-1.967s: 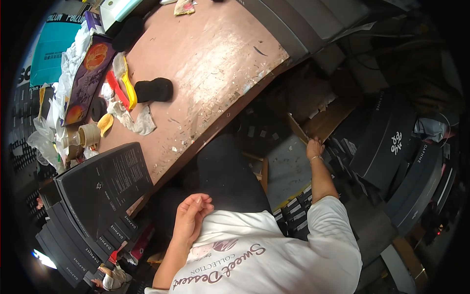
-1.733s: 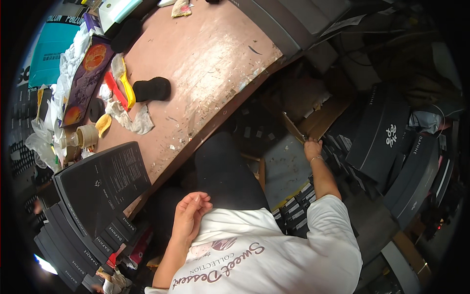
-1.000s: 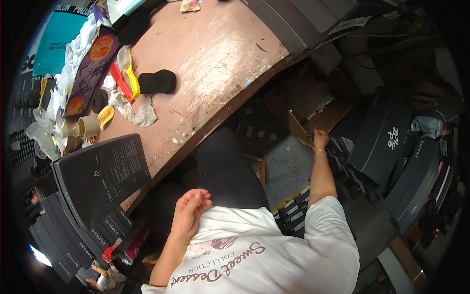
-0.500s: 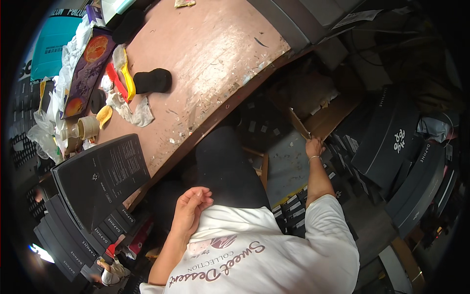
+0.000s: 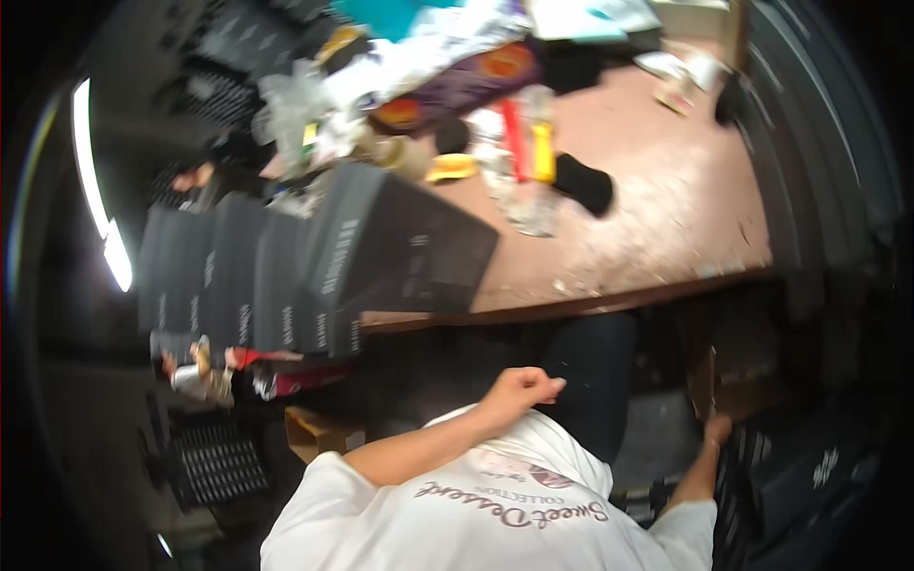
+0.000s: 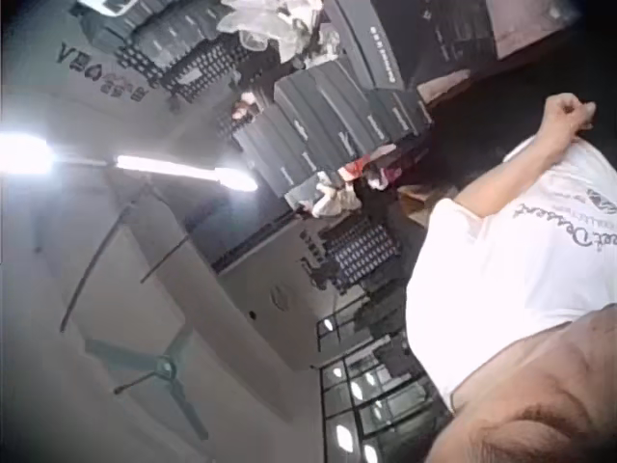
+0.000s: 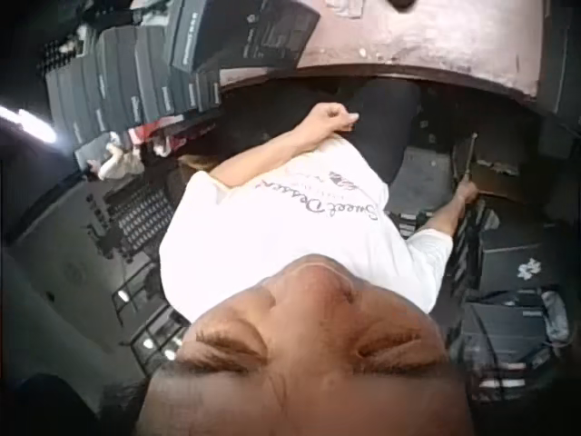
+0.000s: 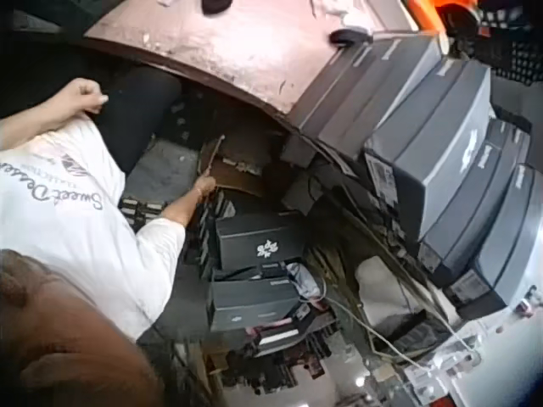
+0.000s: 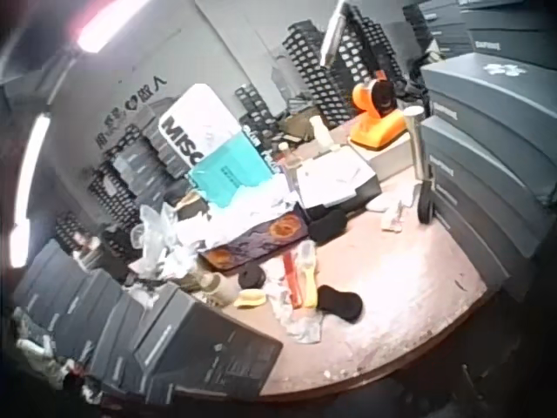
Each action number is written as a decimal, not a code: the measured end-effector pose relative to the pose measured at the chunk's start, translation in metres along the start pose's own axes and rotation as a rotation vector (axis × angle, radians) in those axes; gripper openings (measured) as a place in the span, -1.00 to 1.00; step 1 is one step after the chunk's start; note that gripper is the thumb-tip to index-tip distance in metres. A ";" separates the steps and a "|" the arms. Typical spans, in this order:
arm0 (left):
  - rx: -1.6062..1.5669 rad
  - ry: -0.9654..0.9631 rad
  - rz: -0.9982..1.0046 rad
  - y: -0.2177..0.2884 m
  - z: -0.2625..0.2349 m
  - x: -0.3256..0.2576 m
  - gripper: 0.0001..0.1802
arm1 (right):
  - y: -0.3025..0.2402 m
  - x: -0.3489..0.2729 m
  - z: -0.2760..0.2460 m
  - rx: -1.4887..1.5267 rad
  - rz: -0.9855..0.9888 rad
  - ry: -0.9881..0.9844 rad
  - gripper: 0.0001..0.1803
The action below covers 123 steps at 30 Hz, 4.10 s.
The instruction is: Organizing shoe boxes and applying a cleaning or adhesive solution to a box on a workbench.
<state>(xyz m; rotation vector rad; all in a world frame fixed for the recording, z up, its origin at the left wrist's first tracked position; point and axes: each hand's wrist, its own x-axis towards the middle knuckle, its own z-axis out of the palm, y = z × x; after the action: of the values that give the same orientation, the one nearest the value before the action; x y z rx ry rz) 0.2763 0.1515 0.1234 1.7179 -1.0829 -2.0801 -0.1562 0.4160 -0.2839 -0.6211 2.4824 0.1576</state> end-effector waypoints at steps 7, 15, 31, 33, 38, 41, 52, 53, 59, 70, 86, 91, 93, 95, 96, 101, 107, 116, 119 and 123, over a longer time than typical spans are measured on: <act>-0.199 -0.073 0.154 -0.006 -0.017 -0.008 -0.83 | -0.117 -0.051 -0.097 0.825 -0.416 -0.046 -0.74; -0.809 -0.266 0.135 0.038 0.002 -0.009 -0.29 | -0.392 -0.366 -0.274 0.613 -1.739 0.116 -0.42; 0.316 0.878 1.203 0.091 -0.156 -0.050 0.51 | -0.540 -0.223 -0.227 0.472 -1.145 0.396 -0.63; 0.321 0.914 1.091 0.082 -0.156 -0.045 0.42 | -0.554 -0.220 -0.223 0.353 -1.147 0.486 -0.68; 0.149 0.887 1.199 0.089 -0.186 -0.050 0.30 | -0.546 -0.221 -0.235 0.498 -1.199 0.381 -0.81; 0.263 1.088 1.202 0.070 -0.209 -0.052 0.27 | -0.543 -0.242 -0.267 0.588 -1.126 0.168 -0.80; 0.510 1.269 1.189 0.059 -0.210 -0.059 0.24 | -0.618 -0.321 -0.375 0.899 -1.255 -0.553 -0.69; 0.487 1.271 1.188 0.057 -0.211 -0.059 0.22 | -0.637 -0.334 -0.376 0.861 -1.356 -0.490 -0.67; 0.432 1.156 1.223 0.043 -0.223 -0.051 0.28 | -0.724 -0.330 -0.348 1.038 -1.300 -0.732 -0.87; 0.393 1.107 1.327 0.046 -0.236 -0.049 0.32 | -0.857 -0.355 -0.320 0.798 -1.544 -0.183 -0.85; 0.309 1.063 1.375 0.050 -0.232 -0.049 0.36 | -0.871 -0.359 -0.280 0.450 -1.925 0.413 -0.63; 0.424 1.038 1.356 0.048 -0.234 -0.053 0.31 | -0.874 -0.360 -0.268 0.516 -1.831 0.206 -0.56; 0.427 1.043 1.356 0.050 -0.234 -0.055 0.32 | -0.869 -0.353 -0.277 0.541 -1.888 0.320 -0.58; 0.384 1.061 1.361 0.047 -0.232 -0.052 0.35 | -0.848 -0.355 -0.289 0.767 -1.703 0.297 -0.62; 0.380 1.057 1.367 0.046 -0.233 -0.050 0.35 | -0.841 -0.346 -0.295 0.856 -1.607 0.412 -0.62; 0.414 1.063 1.330 0.052 -0.231 -0.050 0.40 | -0.801 -0.213 -0.283 1.883 -0.840 -0.445 -0.66; 0.418 1.049 1.290 0.055 -0.231 -0.056 0.48 | -0.823 -0.293 -0.296 1.480 -1.199 0.009 -0.63; 0.341 1.025 1.228 0.048 -0.224 -0.057 0.54 | -0.870 -0.377 -0.268 0.434 -1.818 0.230 -0.71; 0.316 1.003 1.253 0.055 -0.217 -0.052 0.55 | -0.886 -0.356 -0.298 0.341 -1.892 0.343 -0.83; 0.439 1.105 1.253 0.063 -0.209 -0.067 0.52 | -0.821 -0.377 -0.346 0.594 -1.664 0.046 -0.83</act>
<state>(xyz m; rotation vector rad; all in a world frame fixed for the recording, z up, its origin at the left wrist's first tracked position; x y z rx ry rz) 0.4714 0.0668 0.2074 1.2994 -1.5360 -0.0960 0.3268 -0.2441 0.2322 -2.0262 1.1906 -1.1228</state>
